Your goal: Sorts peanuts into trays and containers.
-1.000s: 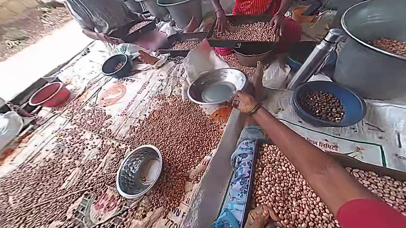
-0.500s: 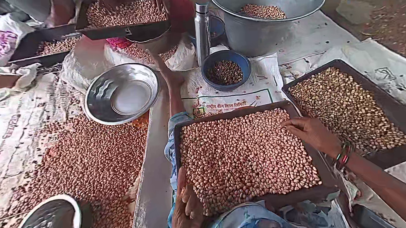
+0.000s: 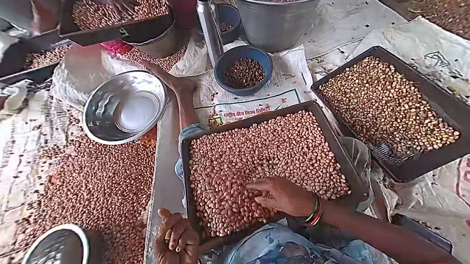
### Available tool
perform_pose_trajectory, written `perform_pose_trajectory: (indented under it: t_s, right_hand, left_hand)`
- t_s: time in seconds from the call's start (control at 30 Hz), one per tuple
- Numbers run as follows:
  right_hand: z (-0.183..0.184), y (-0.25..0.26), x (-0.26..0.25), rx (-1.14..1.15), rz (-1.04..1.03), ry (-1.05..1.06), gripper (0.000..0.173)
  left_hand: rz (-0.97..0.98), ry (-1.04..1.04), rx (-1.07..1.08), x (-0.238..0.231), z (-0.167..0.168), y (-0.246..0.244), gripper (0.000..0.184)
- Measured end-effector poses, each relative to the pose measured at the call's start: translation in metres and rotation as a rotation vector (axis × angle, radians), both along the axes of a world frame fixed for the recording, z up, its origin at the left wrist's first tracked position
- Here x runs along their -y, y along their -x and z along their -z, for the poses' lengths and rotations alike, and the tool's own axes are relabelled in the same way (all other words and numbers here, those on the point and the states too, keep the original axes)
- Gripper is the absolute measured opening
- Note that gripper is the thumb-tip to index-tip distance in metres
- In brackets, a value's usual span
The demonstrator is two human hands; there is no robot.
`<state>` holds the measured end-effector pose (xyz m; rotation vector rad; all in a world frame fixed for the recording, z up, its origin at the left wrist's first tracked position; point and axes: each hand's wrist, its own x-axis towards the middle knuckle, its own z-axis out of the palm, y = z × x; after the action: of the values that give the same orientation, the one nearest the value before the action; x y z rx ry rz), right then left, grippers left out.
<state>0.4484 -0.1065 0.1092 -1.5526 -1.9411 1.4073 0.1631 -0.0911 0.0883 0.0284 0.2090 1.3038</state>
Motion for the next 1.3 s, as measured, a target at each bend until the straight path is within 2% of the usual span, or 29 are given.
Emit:
perform_pose_trajectory:
  t_s: [0.07, 0.17, 0.23, 0.33, 0.37, 0.43, 0.5, 0.53, 0.57, 0.63, 0.7, 0.77, 0.83, 0.97, 1.07, 1.1, 1.17, 1.2, 1.23, 1.3]
  right_hand:
    - [-0.008, -0.044, 0.006, 0.236, 0.178, -0.035, 0.033]
    - [-0.004, -0.096, 0.021, 0.708, 0.401, 0.023, 0.029]
    - [-0.001, -0.098, 0.031, 0.793, 0.418, 0.160, 0.034]
    - [-0.002, -0.051, 0.030, 0.702, 0.329, 0.333, 0.050]
    - [-0.001, -0.035, 0.029, 0.567, 0.297, 0.319, 0.058]
    - [0.008, -0.017, 0.024, 0.140, 0.242, 0.207, 0.074]
    - [0.020, -0.016, 0.016, -0.246, 0.285, 0.069, 0.073]
    - [0.019, -0.024, 0.012, -0.305, 0.371, -0.002, 0.066]
    - [0.017, -0.038, 0.009, -0.267, 0.485, -0.104, 0.054]
    - [0.012, -0.079, 0.007, -0.038, 0.636, -0.318, 0.027]
    - [0.008, -0.112, 0.015, 0.151, 0.673, -0.354, 0.016]
    - [0.010, -0.122, 0.027, 0.201, 0.620, -0.316, 0.012]
    - [0.019, -0.112, 0.038, 0.155, 0.510, -0.293, 0.012]
    - [0.030, -0.048, 0.035, 0.058, 0.228, -0.381, 0.027]
    - [0.035, -0.011, 0.023, 0.119, -0.093, -0.503, 0.030]
    - [0.034, -0.008, 0.019, 0.166, -0.184, -0.449, 0.025]
    - [0.024, -0.014, 0.002, 0.294, -0.291, -0.166, 0.024]
    - [0.020, -0.019, -0.008, 0.341, -0.266, -0.100, 0.027]
    - [0.020, -0.025, -0.016, 0.354, -0.182, -0.145, 0.027]
    - [0.031, -0.029, -0.028, 0.332, 0.015, -0.402, 0.019]
  left_hand:
    - [-0.087, -0.022, -0.089, 0.003, 0.002, 0.023, 0.015]
    - [-0.188, -0.005, -0.113, 0.009, 0.005, 0.051, 0.016]
    - [-0.214, -0.029, -0.103, 0.012, 0.010, 0.060, 0.017]
    - [-0.245, -0.036, -0.194, 0.013, 0.012, 0.058, 0.027]
    - [-0.231, -0.034, -0.177, 0.011, 0.012, 0.054, 0.027]
    - [-0.200, -0.003, -0.134, 0.005, 0.010, 0.041, 0.024]
    - [-0.152, -0.039, -0.104, 0.001, 0.007, 0.035, 0.018]
    - [-0.139, -0.072, -0.115, 0.000, 0.004, 0.036, 0.015]
    - [-0.139, -0.101, -0.151, 0.001, 0.001, 0.039, 0.014]
    - [-0.140, -0.133, -0.209, 0.002, 0.000, 0.052, 0.015]
    - [-0.172, -0.117, -0.210, 0.003, 0.006, 0.066, 0.018]
    - [-0.219, -0.081, -0.190, 0.005, 0.011, 0.072, 0.023]
    - [-0.250, -0.054, -0.164, 0.006, 0.016, 0.071, 0.025]
    - [-0.249, 0.007, -0.181, 0.002, 0.012, 0.047, 0.036]
    - [-0.197, -0.036, -0.116, -0.003, 0.009, 0.036, 0.022]
    - [-0.191, -0.052, -0.103, -0.003, 0.007, 0.035, 0.018]
    - [-0.200, -0.064, -0.107, -0.003, 0.000, 0.037, 0.018]
    - [-0.204, -0.070, -0.102, -0.001, -0.001, 0.040, 0.017]
    - [-0.204, -0.069, -0.092, 0.000, -0.001, 0.042, 0.016]
    - [-0.204, -0.075, -0.134, 0.004, 0.000, 0.045, 0.016]
